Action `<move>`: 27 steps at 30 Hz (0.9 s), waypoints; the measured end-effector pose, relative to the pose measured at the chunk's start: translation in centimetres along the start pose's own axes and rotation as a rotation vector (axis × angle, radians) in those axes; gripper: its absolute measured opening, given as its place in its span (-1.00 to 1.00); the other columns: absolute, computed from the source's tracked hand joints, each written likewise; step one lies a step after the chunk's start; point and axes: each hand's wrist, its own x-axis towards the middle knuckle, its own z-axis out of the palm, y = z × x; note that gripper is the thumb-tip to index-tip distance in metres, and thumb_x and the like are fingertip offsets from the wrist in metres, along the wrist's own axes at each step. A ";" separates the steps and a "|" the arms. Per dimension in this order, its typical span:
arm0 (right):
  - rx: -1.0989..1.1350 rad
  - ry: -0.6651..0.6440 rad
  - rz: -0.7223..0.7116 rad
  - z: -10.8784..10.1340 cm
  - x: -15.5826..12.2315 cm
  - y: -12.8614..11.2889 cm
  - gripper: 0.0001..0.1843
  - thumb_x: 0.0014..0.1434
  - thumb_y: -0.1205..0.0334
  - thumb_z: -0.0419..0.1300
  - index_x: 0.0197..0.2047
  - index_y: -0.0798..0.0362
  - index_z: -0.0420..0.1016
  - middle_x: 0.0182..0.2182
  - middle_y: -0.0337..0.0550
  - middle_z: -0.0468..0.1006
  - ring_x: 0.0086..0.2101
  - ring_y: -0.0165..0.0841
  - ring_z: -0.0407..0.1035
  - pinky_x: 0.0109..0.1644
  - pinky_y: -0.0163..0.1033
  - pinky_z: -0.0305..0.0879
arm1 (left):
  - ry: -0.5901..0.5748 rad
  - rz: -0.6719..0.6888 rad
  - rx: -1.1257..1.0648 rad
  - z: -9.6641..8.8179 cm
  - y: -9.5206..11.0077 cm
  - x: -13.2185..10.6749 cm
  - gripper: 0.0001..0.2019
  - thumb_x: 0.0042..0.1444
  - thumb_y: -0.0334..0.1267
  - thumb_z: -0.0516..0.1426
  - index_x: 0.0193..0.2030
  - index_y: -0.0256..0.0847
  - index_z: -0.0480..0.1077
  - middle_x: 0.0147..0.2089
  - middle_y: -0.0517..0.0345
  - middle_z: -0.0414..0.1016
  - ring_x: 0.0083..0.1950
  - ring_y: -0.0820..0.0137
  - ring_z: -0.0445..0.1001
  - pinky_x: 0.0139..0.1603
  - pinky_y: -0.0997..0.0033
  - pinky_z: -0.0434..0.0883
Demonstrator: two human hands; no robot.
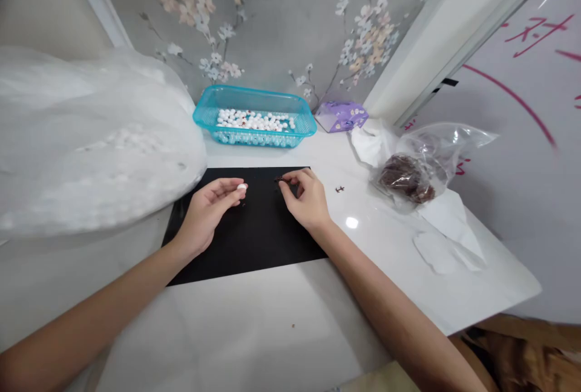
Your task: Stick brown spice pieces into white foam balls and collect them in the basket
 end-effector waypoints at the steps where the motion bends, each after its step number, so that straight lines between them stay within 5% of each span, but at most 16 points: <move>1: -0.051 -0.002 -0.004 0.1 0.1 0.4 -0.84 0.05 0.19 0.19 -0.37 0.11 0.50 -0.44 -0.19 0.39 -0.63 -0.53 0.13 -0.54 -0.32 0.18 | 0.001 0.001 0.004 0.0 0.0 0.0 -0.70 -0.08 -0.11 0.24 -0.21 -0.21 0.46 -0.19 0.07 0.53 -0.15 0.35 0.46 -0.16 0.41 0.38; 9: -0.165 -0.120 0.017 1.0 -0.1 0.7 -0.81 0.09 0.26 0.10 -0.31 0.08 0.54 -0.39 -0.17 0.44 -0.57 -0.50 0.21 -0.46 -0.32 0.18 | 0.023 0.027 -0.004 0.0 -0.2 0.0 -0.72 -0.03 -0.12 0.22 -0.19 -0.19 0.45 -0.22 0.14 0.51 -0.18 0.42 0.47 -0.17 0.46 0.39; 13: 0.220 -0.099 0.165 1.1 -0.8 -0.5 -0.81 0.06 0.16 0.17 -0.31 0.09 0.51 -0.41 -0.18 0.46 -0.60 -0.53 0.20 -0.53 -0.34 0.15 | -0.017 0.034 -0.026 0.0 -0.3 0.0 -0.73 -0.12 -0.21 0.28 -0.23 -0.21 0.47 -0.24 0.15 0.54 -0.17 0.41 0.48 -0.06 0.41 0.38; 19: 0.889 -0.288 0.445 1.4 -1.5 -2.1 -0.79 -0.01 0.12 0.27 -0.33 0.06 0.46 -0.55 -0.32 0.42 -0.72 -0.62 0.07 -0.65 -0.40 -0.02 | -0.082 0.054 -0.022 0.1 0.0 -0.2 -0.74 -0.08 -0.20 0.26 -0.20 -0.18 0.49 -0.19 0.13 0.57 -0.14 0.36 0.50 -0.02 0.36 0.39; 23: 0.990 -0.342 0.469 1.2 -1.4 -2.2 -0.82 -0.01 0.18 0.28 -0.33 0.08 0.49 -0.74 -0.44 0.15 -0.69 -0.61 -0.01 -0.64 -0.43 -0.01 | -0.120 0.035 -0.023 0.1 0.0 -0.2 -0.72 -0.10 -0.23 0.28 -0.19 -0.18 0.50 -0.21 0.14 0.58 -0.13 0.37 0.51 0.00 0.37 0.39; 27: 0.963 -0.364 0.462 1.2 -1.3 -2.3 -0.83 0.01 0.17 0.27 -0.32 0.08 0.49 -0.73 -0.44 0.13 -0.68 -0.61 -0.03 -0.64 -0.43 -0.03 | -0.125 0.028 -0.045 0.1 0.0 -0.2 -0.75 -0.12 -0.26 0.30 -0.24 -0.19 0.50 -0.25 0.17 0.59 -0.17 0.40 0.52 -0.03 0.40 0.41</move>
